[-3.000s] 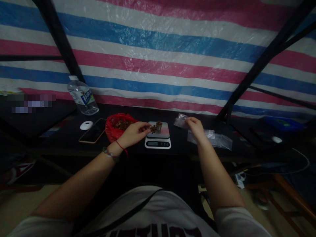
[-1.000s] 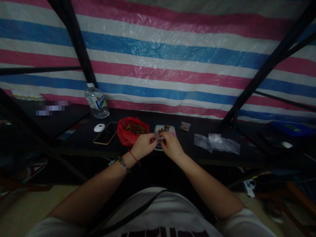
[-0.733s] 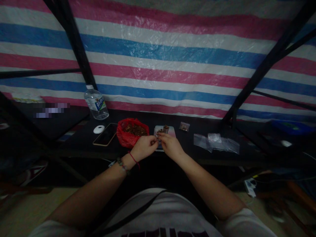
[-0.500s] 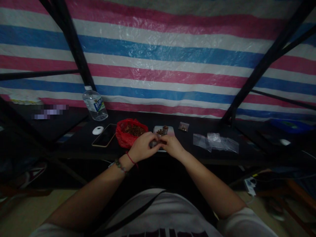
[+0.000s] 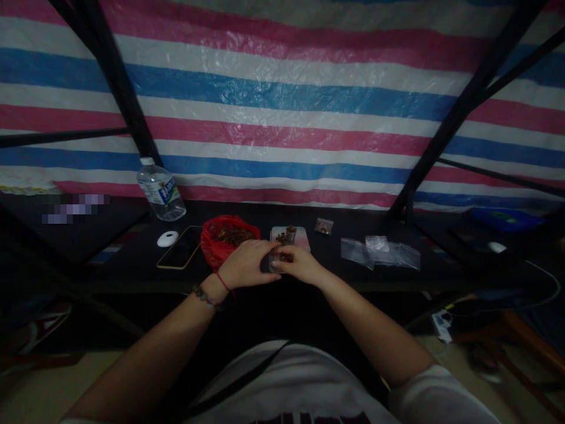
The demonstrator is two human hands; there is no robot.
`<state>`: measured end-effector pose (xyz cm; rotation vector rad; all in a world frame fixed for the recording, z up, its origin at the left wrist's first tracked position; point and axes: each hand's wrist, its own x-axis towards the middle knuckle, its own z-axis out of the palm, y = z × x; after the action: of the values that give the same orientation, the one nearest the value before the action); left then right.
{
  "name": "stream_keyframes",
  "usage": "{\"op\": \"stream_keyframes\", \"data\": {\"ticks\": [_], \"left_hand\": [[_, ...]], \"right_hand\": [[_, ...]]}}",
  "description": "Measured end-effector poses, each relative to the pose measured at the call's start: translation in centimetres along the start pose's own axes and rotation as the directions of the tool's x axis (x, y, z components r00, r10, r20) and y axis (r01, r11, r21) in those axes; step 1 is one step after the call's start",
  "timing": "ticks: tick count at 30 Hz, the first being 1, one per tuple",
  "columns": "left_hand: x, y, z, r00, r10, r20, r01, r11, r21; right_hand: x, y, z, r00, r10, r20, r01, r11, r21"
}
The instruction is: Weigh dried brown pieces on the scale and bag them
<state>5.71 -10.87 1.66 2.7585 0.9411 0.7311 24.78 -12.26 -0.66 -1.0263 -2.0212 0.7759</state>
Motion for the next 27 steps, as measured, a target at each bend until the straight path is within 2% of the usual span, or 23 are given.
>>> {"op": "stream_keyframes", "data": {"ticks": [4, 7, 9, 11, 13, 17, 20, 23, 27], "left_hand": [[0.3, 0.1, -0.2, 1.0, -0.011, -0.016, 0.011, 1.0, -0.02], [0.6, -0.2, -0.6, 0.999, -0.026, -0.048, 0.025, 1.0, -0.018], [1.2, -0.7, -0.7, 0.994, -0.052, -0.094, 0.05, 0.999, -0.015], [1.9, -1.4, -0.7, 0.986, -0.089, -0.143, 0.087, 0.996, -0.019], [2.8, -2.1, -0.4, 0.978, -0.129, -0.164, 0.124, 0.991, -0.044], [4.1, -3.1, 1.0, 0.972, -0.2, -0.123, 0.185, 0.975, -0.123], [3.9, -3.5, 2.4, 0.961, -0.246, -0.126, 0.226, 0.962, -0.156], [3.0, -3.9, 3.5, 0.947, -0.278, -0.161, 0.251, 0.953, -0.168], [1.8, -3.8, 4.1, 0.936, -0.286, -0.207, 0.253, 0.953, -0.169]], "right_hand": [[0.2, 0.2, 0.1, 1.0, 0.0, -0.03, 0.002, 0.998, 0.064], [0.7, 0.6, -1.3, 0.994, 0.018, -0.104, -0.009, 0.996, 0.085], [1.3, 1.5, -2.7, 0.968, 0.079, -0.238, -0.07, 0.997, 0.046], [2.2, 3.1, -4.0, 0.92, 0.132, -0.369, -0.155, 0.987, -0.032], [3.1, 5.1, -4.8, 0.89, 0.154, -0.429, -0.229, 0.965, -0.13], [4.5, 8.2, -4.7, 0.921, 0.154, -0.357, -0.27, 0.915, -0.3], [5.0, 8.8, -4.4, 0.941, 0.131, -0.312, -0.24, 0.908, -0.343], [4.8, 8.2, -4.3, 0.934, 0.147, -0.326, -0.242, 0.931, -0.273], [3.8, 6.5, -3.9, 0.95, 0.169, -0.261, -0.181, 0.983, -0.021]]}}
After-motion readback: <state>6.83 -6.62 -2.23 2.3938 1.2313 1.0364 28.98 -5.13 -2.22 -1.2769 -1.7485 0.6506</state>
